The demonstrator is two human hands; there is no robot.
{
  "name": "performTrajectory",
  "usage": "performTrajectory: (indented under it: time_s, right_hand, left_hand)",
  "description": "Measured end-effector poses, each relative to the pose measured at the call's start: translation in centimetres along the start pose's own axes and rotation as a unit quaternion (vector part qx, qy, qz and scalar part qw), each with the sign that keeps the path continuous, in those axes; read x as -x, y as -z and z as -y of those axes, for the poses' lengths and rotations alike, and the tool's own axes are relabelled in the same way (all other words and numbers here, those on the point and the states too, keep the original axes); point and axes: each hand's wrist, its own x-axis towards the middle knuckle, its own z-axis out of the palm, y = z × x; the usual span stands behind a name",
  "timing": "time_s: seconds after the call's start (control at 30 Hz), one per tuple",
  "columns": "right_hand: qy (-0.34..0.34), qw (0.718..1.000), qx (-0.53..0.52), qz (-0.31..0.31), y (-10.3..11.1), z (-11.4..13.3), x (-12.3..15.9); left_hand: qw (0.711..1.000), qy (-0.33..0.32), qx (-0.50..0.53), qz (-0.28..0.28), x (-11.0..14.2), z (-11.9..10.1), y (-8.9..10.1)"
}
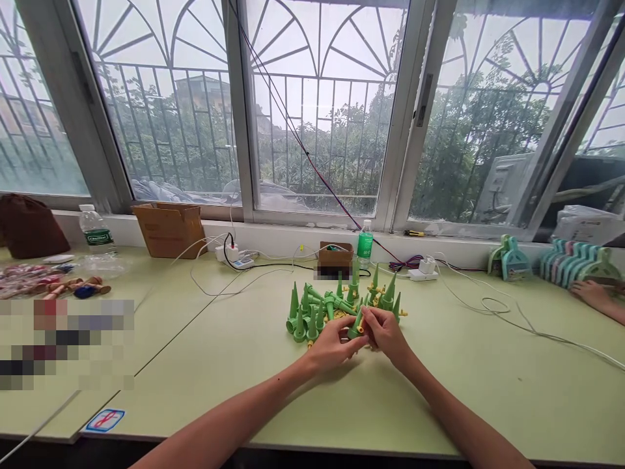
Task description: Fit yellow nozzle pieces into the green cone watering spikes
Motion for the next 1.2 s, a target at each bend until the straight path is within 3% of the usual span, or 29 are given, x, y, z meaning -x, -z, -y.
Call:
performTrajectory:
  time_s: [0.27,0.5,1.2]
  right_hand:
    - [0.005,1.0,-0.029,-0.007,-0.1,0.0,0.0]
    - [0.037,0.999,0.025,-0.016,0.0,-0.2,0.1]
    - [0.008,0.999,0.028,0.016,0.1,0.0,0.4]
  left_hand:
    - [0.999,-0.022,0.028,0.002,-0.3,0.8,0.0]
    - [0.999,-0.037,0.034,0.006,-0.5,1.2,0.1]
    - [0.999,-0.037,-0.003,0.024,0.0,0.3,0.0]
